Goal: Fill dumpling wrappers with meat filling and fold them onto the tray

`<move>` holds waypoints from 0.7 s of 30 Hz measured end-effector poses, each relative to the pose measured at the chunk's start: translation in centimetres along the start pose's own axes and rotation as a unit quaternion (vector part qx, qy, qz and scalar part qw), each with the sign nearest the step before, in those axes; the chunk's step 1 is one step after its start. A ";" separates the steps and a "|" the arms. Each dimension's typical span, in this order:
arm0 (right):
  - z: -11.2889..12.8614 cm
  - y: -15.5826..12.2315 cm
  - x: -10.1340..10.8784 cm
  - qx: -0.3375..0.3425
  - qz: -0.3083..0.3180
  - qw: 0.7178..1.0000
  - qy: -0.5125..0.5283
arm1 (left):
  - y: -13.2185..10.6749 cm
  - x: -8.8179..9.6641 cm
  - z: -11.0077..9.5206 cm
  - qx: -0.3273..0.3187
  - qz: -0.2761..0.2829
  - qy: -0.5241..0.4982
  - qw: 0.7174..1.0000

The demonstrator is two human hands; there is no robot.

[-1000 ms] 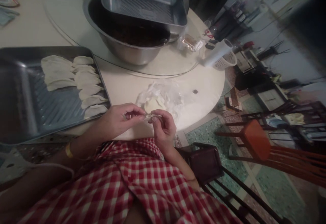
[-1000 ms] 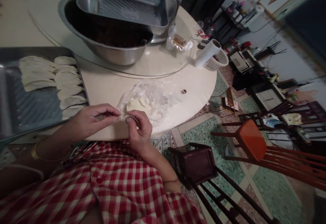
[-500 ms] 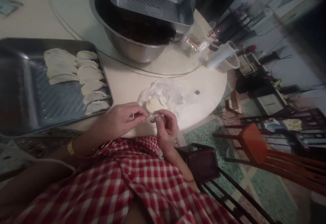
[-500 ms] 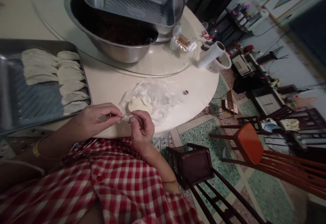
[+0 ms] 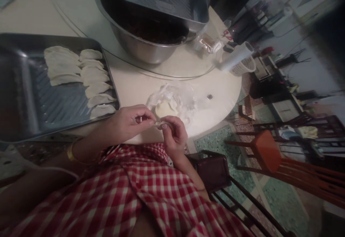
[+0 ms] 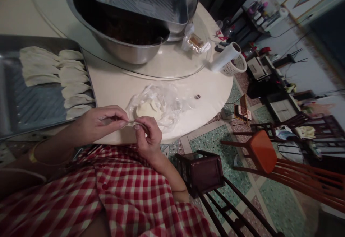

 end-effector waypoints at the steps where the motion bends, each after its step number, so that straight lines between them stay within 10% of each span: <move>1: 0.0 0.0 0.0 0.014 0.008 1.000 -0.008 | -0.1 0.0 -0.3 -0.008 0.001 0.010 1.000; 21: 0.1 1.0 0.9 0.055 0.127 0.990 0.036 | 1.0 1.0 -1.1 0.028 0.135 0.064 0.988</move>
Point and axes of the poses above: each hand's wrist, its own y-axis towards the middle knuckle, its own x-axis out of the back of the hand, z = x × y, the point moved 2 cm from there along y, towards the middle knuckle, and after that the axes turned 10 degrees about x, right-handed, at the moved point
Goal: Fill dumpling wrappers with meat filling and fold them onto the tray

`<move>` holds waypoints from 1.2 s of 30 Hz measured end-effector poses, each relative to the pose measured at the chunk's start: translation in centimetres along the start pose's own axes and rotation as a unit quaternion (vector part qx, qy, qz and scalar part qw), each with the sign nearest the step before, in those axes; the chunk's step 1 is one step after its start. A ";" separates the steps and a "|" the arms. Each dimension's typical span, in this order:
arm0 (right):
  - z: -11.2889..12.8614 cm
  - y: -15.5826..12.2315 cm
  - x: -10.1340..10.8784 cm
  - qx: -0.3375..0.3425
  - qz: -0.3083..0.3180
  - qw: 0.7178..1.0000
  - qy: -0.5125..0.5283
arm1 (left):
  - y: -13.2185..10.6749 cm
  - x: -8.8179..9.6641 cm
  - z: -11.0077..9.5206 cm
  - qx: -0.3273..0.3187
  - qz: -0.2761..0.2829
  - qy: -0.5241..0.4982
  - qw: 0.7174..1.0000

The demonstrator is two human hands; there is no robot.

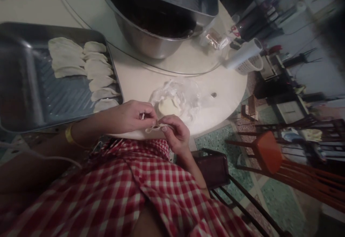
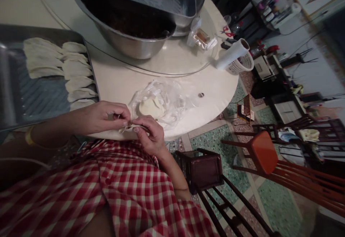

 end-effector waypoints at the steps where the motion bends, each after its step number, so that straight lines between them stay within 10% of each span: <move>1: 0.0 0.0 0.0 0.001 -0.004 1.000 0.000 | 0.0 0.0 0.0 0.002 -0.006 -0.001 1.000; 20: -0.2 -0.4 -0.5 -0.008 -0.082 0.997 -0.005 | -1.8 -0.8 0.3 -0.073 -0.094 0.064 0.991; 28: 0.1 -0.5 -0.6 0.006 -0.088 0.996 0.020 | -1.0 -1.3 2.4 0.067 -0.097 -0.057 0.991; 36: -0.4 -1.2 -1.0 -0.015 -0.111 0.994 0.010 | -1.3 -1.8 2.4 0.072 -0.113 -0.068 0.989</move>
Point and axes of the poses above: each hand's wrist, its own y-axis towards the middle knuckle, its own x-axis out of the back of the hand, z = x × y, the point moved 2 cm from there along y, towards the middle knuckle, and after that the axes turned 10 degrees about x, right-handed, at the moved point
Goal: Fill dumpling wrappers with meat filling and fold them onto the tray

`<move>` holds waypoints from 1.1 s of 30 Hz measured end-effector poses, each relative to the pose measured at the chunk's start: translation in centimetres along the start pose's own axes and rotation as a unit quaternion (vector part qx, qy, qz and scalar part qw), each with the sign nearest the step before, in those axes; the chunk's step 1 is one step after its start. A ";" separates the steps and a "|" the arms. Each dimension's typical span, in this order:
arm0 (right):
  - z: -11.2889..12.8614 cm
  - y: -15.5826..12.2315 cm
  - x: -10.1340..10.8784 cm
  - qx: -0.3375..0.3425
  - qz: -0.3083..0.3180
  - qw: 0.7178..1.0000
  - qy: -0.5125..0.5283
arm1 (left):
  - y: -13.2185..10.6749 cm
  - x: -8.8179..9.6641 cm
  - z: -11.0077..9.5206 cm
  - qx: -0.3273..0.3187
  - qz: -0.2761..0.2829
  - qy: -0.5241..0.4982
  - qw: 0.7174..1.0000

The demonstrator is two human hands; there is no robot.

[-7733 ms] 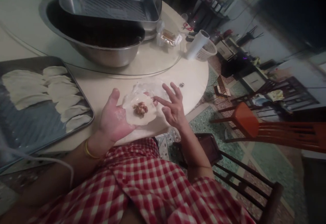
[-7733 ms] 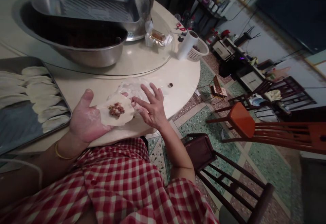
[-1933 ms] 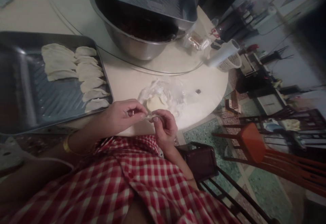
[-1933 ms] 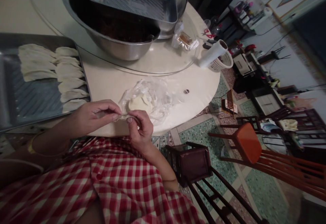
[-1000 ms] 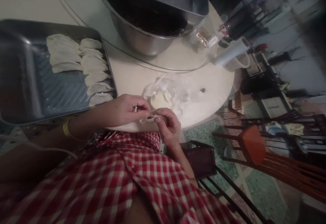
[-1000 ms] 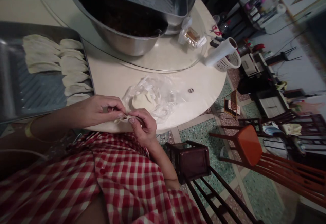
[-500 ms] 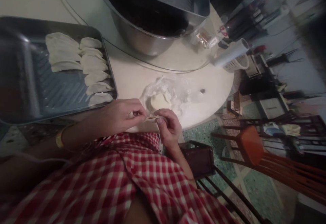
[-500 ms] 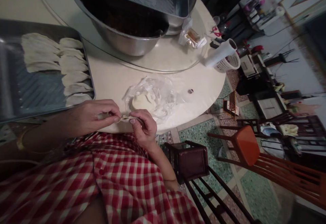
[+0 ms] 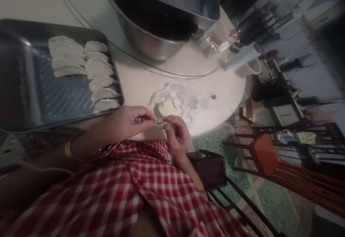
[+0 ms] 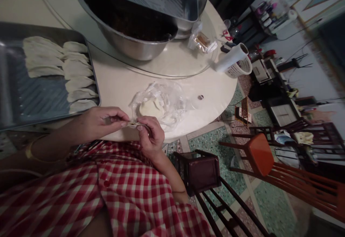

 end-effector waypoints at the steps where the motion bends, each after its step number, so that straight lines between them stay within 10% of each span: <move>1: 0.0 0.0 -0.1 -0.004 0.004 1.000 0.000 | 0.0 0.0 0.0 -0.007 -0.007 0.010 1.000; 12: 0.3 0.4 -1.2 -0.026 0.024 0.997 -0.062 | -0.3 0.0 -0.6 -0.087 -0.041 0.011 0.995; 25: -0.1 0.2 -1.5 -0.152 -0.065 0.986 -0.003 | 1.9 -0.7 1.6 0.032 -0.004 -0.133 0.991; 33: -0.2 0.2 -1.6 -0.165 -0.079 0.983 -0.009 | 1.0 -0.4 1.2 0.015 -0.009 -0.049 0.999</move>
Point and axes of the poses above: each hand's wrist, its own y-axis towards the middle knuckle, its own x-axis out of the back of the hand, z = x × y, the point moved 2 cm from there along y, towards the middle knuckle, and after that the axes turned 10 degrees about x, right-handed, at the moved point
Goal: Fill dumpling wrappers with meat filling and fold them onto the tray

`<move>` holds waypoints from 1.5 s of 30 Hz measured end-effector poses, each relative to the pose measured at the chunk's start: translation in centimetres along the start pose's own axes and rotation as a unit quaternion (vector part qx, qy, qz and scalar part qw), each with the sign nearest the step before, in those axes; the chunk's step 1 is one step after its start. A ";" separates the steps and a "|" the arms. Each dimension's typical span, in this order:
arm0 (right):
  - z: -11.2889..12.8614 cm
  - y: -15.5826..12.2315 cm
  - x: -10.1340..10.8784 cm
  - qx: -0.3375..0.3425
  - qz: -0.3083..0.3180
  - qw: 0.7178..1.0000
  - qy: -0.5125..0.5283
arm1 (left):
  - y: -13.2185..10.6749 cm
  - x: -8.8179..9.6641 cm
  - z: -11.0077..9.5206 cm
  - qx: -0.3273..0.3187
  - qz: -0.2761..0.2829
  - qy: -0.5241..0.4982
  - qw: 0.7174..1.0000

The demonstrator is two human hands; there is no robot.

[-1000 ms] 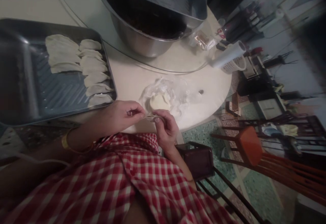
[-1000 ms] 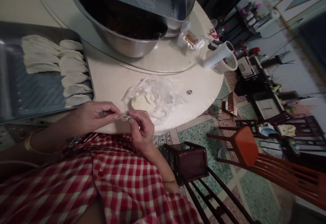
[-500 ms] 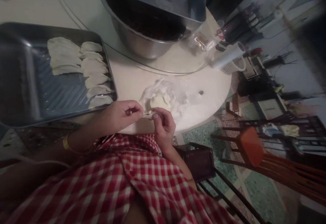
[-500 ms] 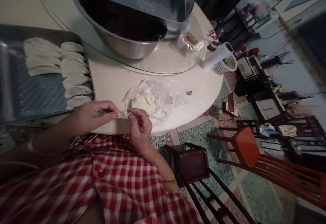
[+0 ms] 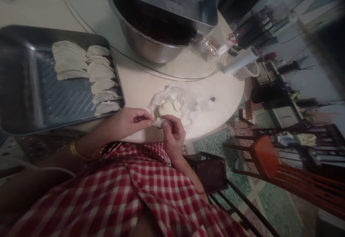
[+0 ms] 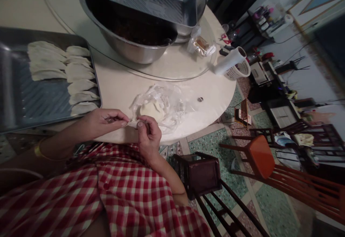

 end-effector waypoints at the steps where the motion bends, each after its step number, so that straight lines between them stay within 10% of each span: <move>1: 0.0 0.0 0.0 0.002 0.004 1.000 0.000 | 0.0 0.1 0.0 -0.006 -0.001 0.011 1.000; 14: 0.9 0.2 0.6 0.167 0.068 0.983 -0.025 | 0.2 0.3 -0.2 0.034 0.059 -0.073 0.995; 45: -0.3 -0.5 -0.3 0.049 0.090 0.993 -0.061 | -0.8 0.2 -0.1 -0.052 -0.001 0.058 0.997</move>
Point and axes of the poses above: each hand's wrist, its own y-axis towards the middle knuckle, its own x-axis out of the back of the hand, z = x × y, the point moved 2 cm from there along y, towards the middle knuckle, and after that the axes turned 10 degrees about x, right-handed, at the moved point
